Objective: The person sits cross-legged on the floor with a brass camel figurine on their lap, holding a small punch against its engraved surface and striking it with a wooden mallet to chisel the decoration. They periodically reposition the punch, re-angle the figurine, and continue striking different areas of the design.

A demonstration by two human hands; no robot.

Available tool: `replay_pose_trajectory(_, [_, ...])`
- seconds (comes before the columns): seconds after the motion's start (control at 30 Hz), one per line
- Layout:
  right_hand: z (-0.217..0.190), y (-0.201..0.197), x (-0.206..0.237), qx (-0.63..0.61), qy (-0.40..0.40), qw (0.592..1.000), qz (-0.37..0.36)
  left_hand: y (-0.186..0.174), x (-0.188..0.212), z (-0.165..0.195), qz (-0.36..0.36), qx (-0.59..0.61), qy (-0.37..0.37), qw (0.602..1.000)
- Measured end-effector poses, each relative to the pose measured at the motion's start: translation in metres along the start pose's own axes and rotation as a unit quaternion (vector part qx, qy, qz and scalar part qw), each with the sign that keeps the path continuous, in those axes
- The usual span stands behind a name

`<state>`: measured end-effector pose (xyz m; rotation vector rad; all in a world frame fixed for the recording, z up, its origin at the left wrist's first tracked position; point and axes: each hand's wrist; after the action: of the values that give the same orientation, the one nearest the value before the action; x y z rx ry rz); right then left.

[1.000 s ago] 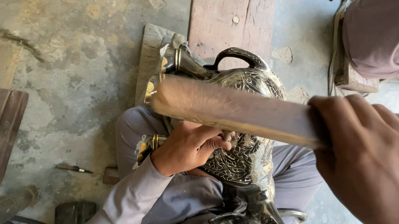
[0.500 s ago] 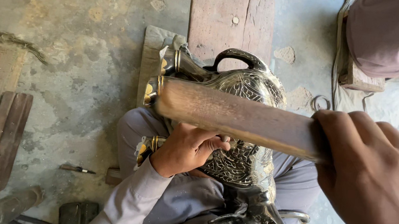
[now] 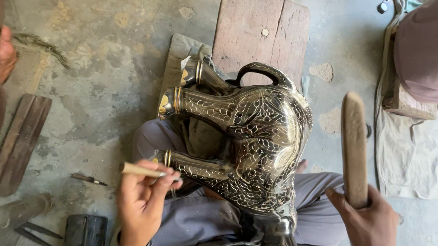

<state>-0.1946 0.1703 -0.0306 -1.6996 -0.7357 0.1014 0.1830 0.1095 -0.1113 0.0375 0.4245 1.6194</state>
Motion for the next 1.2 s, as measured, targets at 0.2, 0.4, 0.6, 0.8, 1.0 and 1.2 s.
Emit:
replay_pose_trajectory(0.2, [0.089, 0.047, -0.041, -0.090, 0.070, 0.993, -0.016, -0.008, 0.030, 0.003, 0.052, -0.073, -0.076, 0.993])
replay_pose_trajectory(0.4, [0.116, 0.069, -0.059, -0.192, 0.089, 0.977, -0.023, 0.037, 0.011, 0.003, -0.004, -0.037, -0.054, 0.998])
replay_pose_trajectory(0.6, [0.125, 0.075, -0.067, -0.190, 0.085, 0.978, -0.030, 0.073, -0.018, 0.017, -0.081, -0.106, 0.018, 0.991])
replay_pose_trajectory(0.8, [0.127, 0.082, -0.064, -0.203, 0.086, 0.975, -0.017, 0.089, -0.029, 0.030, -0.110, -0.112, -0.001, 0.988])
replay_pose_trajectory(1.0, [0.110, 0.072, -0.055, -0.126, 0.091, 0.988, -0.010, 0.114, -0.030, 0.034, -0.144, -0.127, 0.011, 0.981])
replay_pose_trajectory(1.2, [0.074, 0.041, -0.033, -0.118, 0.088, 0.987, -0.058, 0.124, -0.028, 0.033, -0.237, -0.174, 0.129, 0.947])
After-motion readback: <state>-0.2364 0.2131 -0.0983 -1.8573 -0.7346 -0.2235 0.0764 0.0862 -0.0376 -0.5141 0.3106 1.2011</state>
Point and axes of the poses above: each hand's wrist, its own x-axis away from the middle knuckle, its own y-axis out of the palm, z = x × y, and after that the axes turned 12 degrees about y, right-handed
